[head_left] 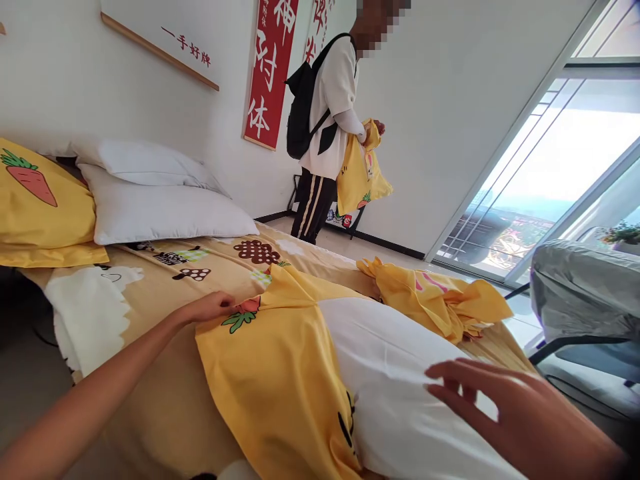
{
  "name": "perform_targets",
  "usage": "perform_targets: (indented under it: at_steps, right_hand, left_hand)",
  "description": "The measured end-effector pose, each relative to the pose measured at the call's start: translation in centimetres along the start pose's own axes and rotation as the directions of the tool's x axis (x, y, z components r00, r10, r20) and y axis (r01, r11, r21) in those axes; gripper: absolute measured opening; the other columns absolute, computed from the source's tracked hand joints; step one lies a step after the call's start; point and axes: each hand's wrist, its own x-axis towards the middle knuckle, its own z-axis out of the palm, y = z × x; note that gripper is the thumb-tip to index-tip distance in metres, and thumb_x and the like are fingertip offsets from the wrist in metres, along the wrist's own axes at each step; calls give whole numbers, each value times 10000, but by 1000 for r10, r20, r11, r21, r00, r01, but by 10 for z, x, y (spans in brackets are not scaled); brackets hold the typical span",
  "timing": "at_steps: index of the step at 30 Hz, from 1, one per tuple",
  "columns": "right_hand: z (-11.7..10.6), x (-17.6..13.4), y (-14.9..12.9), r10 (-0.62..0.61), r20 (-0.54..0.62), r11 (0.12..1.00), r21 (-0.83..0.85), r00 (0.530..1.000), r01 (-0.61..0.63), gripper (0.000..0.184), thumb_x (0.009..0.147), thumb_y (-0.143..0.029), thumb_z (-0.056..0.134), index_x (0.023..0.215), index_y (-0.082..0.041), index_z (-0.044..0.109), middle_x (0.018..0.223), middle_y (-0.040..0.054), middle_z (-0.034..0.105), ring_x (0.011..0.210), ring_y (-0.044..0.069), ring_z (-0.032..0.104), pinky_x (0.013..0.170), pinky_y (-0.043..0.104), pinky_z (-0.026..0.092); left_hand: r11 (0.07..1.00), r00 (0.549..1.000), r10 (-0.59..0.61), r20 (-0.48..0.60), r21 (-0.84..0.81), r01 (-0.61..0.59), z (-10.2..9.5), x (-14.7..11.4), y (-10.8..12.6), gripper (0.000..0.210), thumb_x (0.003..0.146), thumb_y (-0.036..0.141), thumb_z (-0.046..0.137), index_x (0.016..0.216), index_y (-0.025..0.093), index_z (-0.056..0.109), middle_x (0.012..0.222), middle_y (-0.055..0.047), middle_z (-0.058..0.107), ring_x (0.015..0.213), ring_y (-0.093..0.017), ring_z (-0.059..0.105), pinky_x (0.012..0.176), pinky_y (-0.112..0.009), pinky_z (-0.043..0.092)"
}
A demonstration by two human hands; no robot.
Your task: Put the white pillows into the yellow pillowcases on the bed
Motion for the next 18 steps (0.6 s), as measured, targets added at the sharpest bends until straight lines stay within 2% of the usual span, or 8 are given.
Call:
perform_targets:
  at_steps: [1,2,5,7,9,11,13,18]
  right_hand:
    - [0,13,1,-25,-10,999,-31,1000,25,281,835,-530,562,876,-307,728,873,31,740,712,215,684,621,316,523]
    - [6,26,-2,-52,22,998,-39,998,53,281,828,-527,577,921,-305,722,956,37,731,818,231,681,703,342,525]
    - [53,53,-25,-73,200,997,4,977,73,280,798,-391,641,1052,-274,671,1148,48,661,1030,242,601,891,390,465]
    - [90,59,-46,-2,208,999,-37,978,9,293,751,-240,637,1043,-215,645,1151,76,631,1030,251,560,898,398,435]
    - [115,57,-62,-1,215,998,-60,977,14,318,719,-169,601,1036,-178,623,1128,96,615,1022,261,528,886,396,408]
    - [123,51,-68,-16,216,999,-36,976,24,342,726,-185,586,1067,-168,602,1125,103,604,1023,264,509,879,393,384]
    - [121,45,-67,4,191,1000,-1,982,-4,363,743,-230,589,1102,-177,587,1133,99,596,1025,262,502,873,391,366]
    - [126,36,-63,44,76,999,-5,996,-43,402,702,-193,606,1104,-195,588,1109,83,597,1025,264,485,872,392,349]
  left_hand:
    - [999,995,33,-91,-3,-33,2,3,4,538,745,693,527,738,163,620,757,-47,645,709,-200,571,631,-254,427]
    - [998,989,56,-134,-18,-59,6,5,10,539,769,688,496,773,160,603,784,-44,637,726,-193,562,641,-250,420]
    - [996,993,83,-84,-17,-85,19,4,28,515,781,668,491,804,161,577,799,-26,616,722,-175,540,626,-233,391]
    - [996,995,78,-60,38,-76,30,1,32,496,729,657,560,727,161,552,714,-8,581,661,-162,506,584,-227,357]
    - [997,989,69,-134,29,-65,40,-1,28,462,720,621,573,697,160,544,672,-2,562,638,-156,489,573,-228,343]
    - [999,970,45,-238,-16,-51,46,0,21,436,747,589,520,687,158,547,649,-3,555,629,-153,483,573,-229,339]
    - [998,953,37,-300,-41,-52,48,4,12,431,752,577,477,656,160,531,618,-1,536,610,-146,473,564,-226,328]
    - [999,938,36,-345,8,-36,40,16,-12,462,768,599,428,596,174,478,588,1,532,582,-141,478,542,-219,317]
